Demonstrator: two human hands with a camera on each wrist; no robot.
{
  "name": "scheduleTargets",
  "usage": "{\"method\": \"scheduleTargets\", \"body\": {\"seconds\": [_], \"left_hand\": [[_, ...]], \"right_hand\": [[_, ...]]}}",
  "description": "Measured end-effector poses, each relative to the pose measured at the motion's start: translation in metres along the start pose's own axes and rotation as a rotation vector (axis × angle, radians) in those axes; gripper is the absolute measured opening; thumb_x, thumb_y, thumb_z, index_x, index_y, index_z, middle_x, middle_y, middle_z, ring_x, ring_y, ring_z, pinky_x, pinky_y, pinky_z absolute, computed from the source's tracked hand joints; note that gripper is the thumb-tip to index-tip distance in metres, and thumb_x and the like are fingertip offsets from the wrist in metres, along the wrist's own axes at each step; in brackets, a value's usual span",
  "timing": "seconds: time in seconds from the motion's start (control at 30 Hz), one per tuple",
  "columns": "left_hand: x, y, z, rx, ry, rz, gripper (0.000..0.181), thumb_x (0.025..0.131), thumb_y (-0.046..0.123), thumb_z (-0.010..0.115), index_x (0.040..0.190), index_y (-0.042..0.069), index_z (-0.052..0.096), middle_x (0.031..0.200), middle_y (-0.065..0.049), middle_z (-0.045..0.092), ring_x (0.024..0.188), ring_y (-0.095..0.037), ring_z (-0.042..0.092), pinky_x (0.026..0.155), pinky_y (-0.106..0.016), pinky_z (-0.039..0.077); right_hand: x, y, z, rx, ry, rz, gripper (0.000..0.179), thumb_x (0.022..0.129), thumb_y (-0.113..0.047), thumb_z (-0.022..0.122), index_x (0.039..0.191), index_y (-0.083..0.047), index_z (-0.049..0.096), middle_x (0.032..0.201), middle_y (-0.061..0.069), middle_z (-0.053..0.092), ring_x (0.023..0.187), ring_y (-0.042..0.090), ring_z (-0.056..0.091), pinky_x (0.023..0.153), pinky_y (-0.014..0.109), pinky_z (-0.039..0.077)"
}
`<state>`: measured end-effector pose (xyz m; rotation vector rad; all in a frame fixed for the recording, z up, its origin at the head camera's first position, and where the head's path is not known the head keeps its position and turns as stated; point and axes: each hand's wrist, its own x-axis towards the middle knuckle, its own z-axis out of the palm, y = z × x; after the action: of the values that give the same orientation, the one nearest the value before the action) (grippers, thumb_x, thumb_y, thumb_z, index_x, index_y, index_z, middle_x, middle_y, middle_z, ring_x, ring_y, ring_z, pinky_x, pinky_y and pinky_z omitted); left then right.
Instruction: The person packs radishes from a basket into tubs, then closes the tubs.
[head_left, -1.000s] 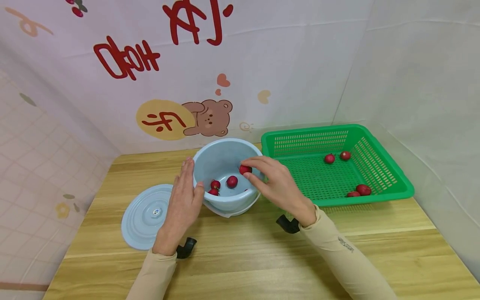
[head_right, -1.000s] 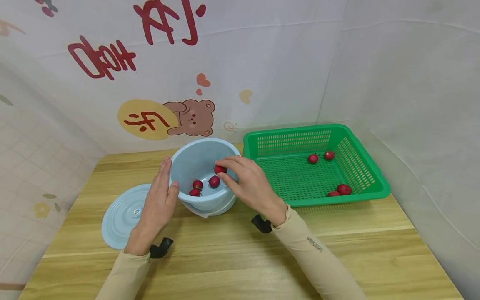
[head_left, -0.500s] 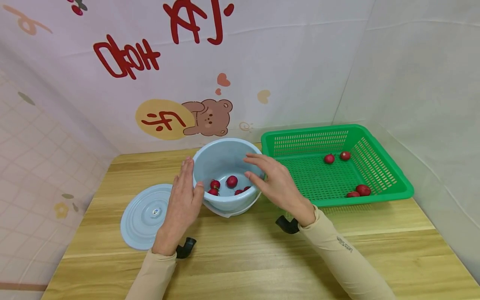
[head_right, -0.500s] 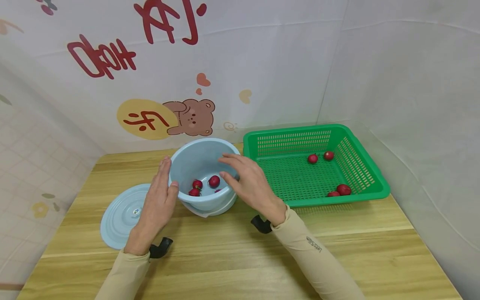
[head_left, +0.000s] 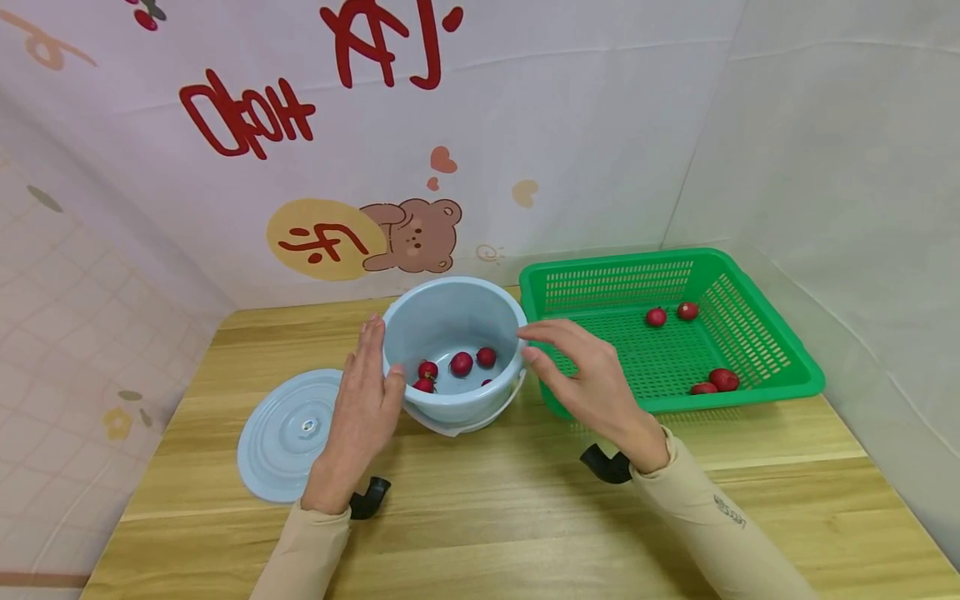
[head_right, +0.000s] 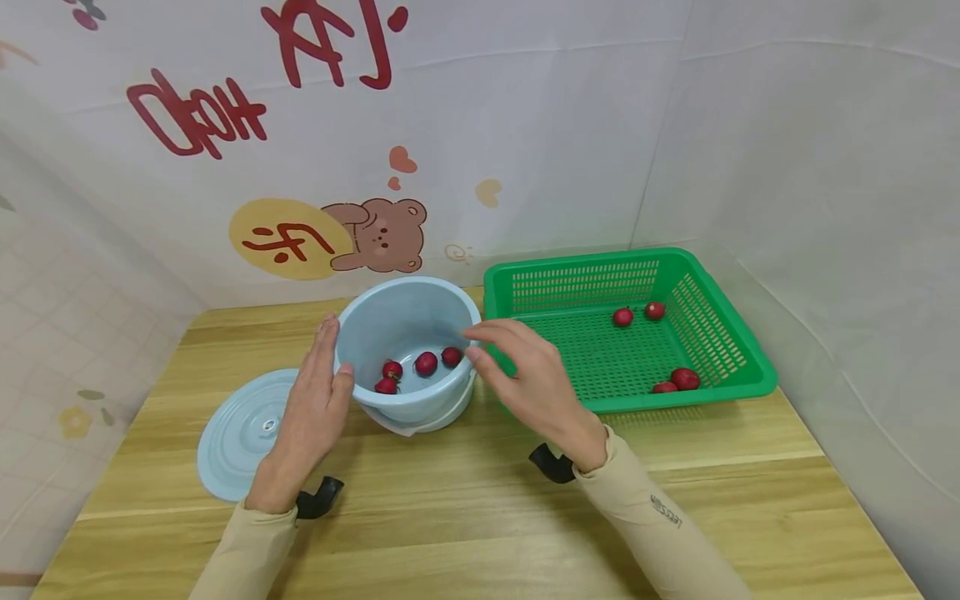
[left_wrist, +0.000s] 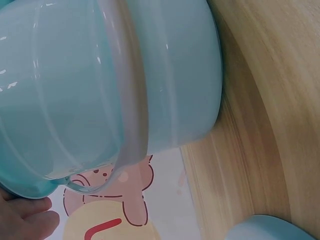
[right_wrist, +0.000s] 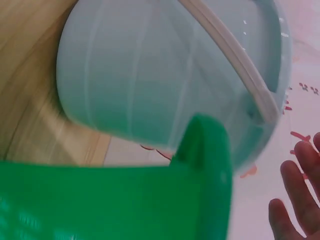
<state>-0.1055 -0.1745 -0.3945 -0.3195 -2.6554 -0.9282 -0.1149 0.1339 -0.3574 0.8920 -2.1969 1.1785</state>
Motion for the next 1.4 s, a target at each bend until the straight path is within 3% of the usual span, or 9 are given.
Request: {"method": "scheduleTargets", "body": {"seconds": [0.23,0.4,0.5,0.87,0.97,1.13,1.4], "left_hand": [[-0.001,0.000,-0.001,-0.002,0.009,0.005,0.065,0.107,0.029,0.041,0.164,0.001,0.023,0.171,-0.011,0.020,0.158,-0.030,0.015,0.121,-0.067,0.019],[-0.001,0.000,-0.002,-0.004,0.014,0.007,0.065,0.107,0.028,0.042,0.163,0.001,0.023,0.171,-0.011,0.021,0.158,-0.031,0.015,0.120,-0.068,0.020],[-0.001,0.000,-0.002,-0.008,0.017,0.007,0.065,0.107,0.027,0.042,0.163,0.001,0.024,0.171,-0.011,0.022,0.158,-0.031,0.015,0.120,-0.067,0.020],[0.000,-0.001,-0.001,-0.011,0.032,0.022,0.064,0.106,0.025,0.043,0.162,0.000,0.026,0.170,-0.013,0.024,0.158,-0.031,0.017,0.118,-0.069,0.022],[0.000,-0.001,-0.001,-0.014,0.026,0.016,0.064,0.106,0.026,0.043,0.163,0.000,0.025,0.171,-0.012,0.023,0.158,-0.031,0.017,0.119,-0.069,0.021],[0.000,-0.002,-0.001,-0.015,0.018,0.011,0.065,0.107,0.027,0.043,0.163,0.000,0.024,0.171,-0.012,0.022,0.158,-0.031,0.016,0.119,-0.069,0.021],[0.000,-0.002,0.000,-0.007,0.011,0.014,0.065,0.106,0.026,0.042,0.163,0.001,0.023,0.171,-0.012,0.021,0.157,-0.034,0.017,0.119,-0.069,0.021]], "right_hand": [[-0.009,0.000,-0.023,-0.018,0.037,-0.056,0.019,0.098,-0.015,0.071,0.115,-0.009,0.077,0.112,0.002,0.074,0.107,0.020,0.069,0.097,0.021,0.051],[-0.017,0.006,-0.039,-0.053,0.067,-0.105,0.032,0.105,-0.034,0.062,0.113,-0.008,0.077,0.109,0.003,0.075,0.102,0.021,0.070,0.096,0.017,0.049],[-0.022,0.009,-0.050,-0.071,0.083,-0.109,0.033,0.105,-0.035,0.062,0.113,-0.007,0.077,0.109,0.004,0.075,0.102,0.019,0.070,0.095,0.016,0.049],[-0.042,0.028,-0.090,-0.181,0.083,-0.027,0.025,0.100,-0.024,0.069,0.116,-0.006,0.077,0.111,0.009,0.075,0.112,0.000,0.064,0.097,0.012,0.044],[-0.047,0.035,-0.101,-0.217,0.071,0.013,0.023,0.096,-0.014,0.073,0.117,-0.006,0.077,0.113,0.009,0.076,0.115,-0.005,0.061,0.097,0.011,0.042],[-0.052,0.045,-0.123,-0.269,0.004,0.096,0.034,0.090,0.000,0.075,0.123,-0.011,0.076,0.118,0.004,0.074,0.106,-0.011,0.061,0.082,0.010,0.045],[-0.057,0.061,-0.153,-0.271,-0.123,0.204,0.039,0.090,-0.001,0.076,0.126,-0.015,0.074,0.124,0.000,0.071,0.123,-0.011,0.051,0.100,0.006,0.033]]}}
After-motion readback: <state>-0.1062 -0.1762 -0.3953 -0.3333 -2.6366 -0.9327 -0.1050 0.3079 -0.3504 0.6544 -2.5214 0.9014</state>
